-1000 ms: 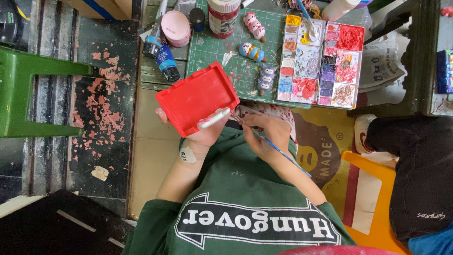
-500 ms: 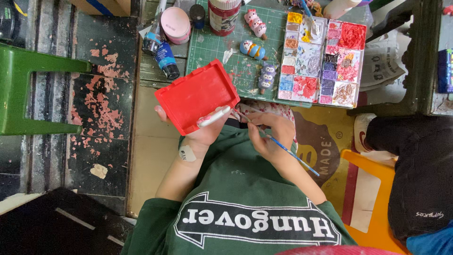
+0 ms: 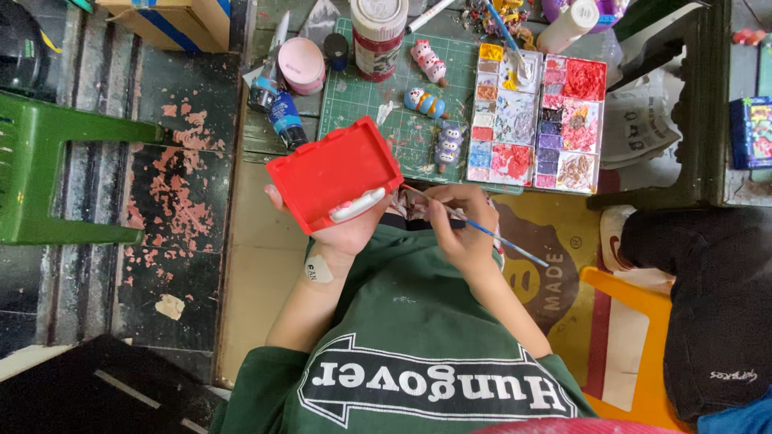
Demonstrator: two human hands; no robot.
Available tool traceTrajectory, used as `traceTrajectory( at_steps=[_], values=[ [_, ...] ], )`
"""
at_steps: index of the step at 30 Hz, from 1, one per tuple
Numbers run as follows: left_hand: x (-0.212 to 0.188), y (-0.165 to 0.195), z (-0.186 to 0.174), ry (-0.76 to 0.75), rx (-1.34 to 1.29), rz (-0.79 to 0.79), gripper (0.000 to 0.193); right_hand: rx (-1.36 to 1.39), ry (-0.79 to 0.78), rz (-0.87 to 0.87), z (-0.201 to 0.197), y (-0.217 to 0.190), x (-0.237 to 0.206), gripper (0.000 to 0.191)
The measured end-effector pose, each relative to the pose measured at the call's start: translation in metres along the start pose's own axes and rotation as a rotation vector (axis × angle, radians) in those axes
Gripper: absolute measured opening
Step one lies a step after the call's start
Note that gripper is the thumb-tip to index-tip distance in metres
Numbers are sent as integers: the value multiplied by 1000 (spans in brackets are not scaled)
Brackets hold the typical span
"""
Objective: The person holds a small cat-shaped figurine in a red plastic tray and paints it white using a paintbrush, dipping the brush into a paint palette on the table. They rotate the figurine to reach different sides, reach for paint containers, and continue brushing white paint over the figurine's surface.
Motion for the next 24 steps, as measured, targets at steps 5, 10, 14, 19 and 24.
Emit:
traceTrajectory(
  at_steps=[5,10,14,19,24],
  values=[
    [2,-4,-2,17,125,-16,118,80,-70,8,0,-1,1,12],
    [-3,5,0,-66,294,15,128,9,64,52,-21,16,6,10],
    [-12,27,12,-164,947,200,144,248,195,107,-48,35,-1,12],
    [-11,36,30,-245,1711,508,150,257,242,134,-51,48,-8,12],
    [-7,23,34,-107,2126,665,151,280,191,83,-43,51,-8,11]
  ],
)
Point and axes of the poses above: each hand's wrist, its own x-axis towards the middle knuckle, its own z-axis out of the palm, y = z × x, the point moved 3 cm from there along x, towards the middle knuckle, and after that the axes turned 9 degrees about -y, right-handed, at the moved point
